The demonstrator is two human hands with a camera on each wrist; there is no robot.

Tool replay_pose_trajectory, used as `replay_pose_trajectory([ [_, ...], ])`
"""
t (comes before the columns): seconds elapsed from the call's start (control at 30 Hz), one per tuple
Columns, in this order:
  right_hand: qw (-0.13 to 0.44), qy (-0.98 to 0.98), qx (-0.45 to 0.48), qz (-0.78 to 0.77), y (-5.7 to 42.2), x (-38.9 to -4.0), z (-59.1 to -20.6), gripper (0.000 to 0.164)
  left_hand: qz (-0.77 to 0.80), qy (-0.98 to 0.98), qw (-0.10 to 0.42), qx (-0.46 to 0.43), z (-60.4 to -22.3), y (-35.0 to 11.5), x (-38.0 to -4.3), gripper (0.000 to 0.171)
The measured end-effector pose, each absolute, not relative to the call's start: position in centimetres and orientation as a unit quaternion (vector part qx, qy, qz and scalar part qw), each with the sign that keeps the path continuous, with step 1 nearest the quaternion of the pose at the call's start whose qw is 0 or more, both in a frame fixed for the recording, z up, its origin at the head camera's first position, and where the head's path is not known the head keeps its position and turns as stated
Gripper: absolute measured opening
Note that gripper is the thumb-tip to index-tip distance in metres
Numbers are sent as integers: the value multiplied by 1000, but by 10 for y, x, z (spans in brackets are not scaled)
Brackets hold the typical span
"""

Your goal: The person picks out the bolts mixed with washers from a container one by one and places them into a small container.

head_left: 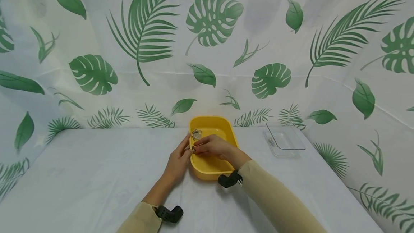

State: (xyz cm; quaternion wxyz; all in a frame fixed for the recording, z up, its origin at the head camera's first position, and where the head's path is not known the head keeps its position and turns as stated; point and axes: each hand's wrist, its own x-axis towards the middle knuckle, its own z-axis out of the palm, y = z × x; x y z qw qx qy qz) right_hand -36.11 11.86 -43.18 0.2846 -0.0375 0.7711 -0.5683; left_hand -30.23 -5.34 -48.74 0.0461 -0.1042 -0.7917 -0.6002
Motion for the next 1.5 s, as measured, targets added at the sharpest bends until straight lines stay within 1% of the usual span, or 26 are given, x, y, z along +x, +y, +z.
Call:
replay_pose_trajectory([
  [0.27,271,783,-43,-558,115,-358,-433,31,-602,-790,42,-105,-487,-54,-302,62],
  [0.43,276,791,-48,-544,114,-357,-434,29,-606,-789,33,-99,-485,-53,-301,63],
  [1.0,276,797,-54,-535,112,-352,-434,21,-605,-789,33,-103,-484,-54,-299,63],
  [1.3,273,801,-51,-531,118,-351,-430,22,-609,-786,29,-107,-486,-52,-300,62],
  [1.5,271,801,-63,-530,132,-350,-419,26,-604,-789,33,-107,-486,-53,-301,61],
])
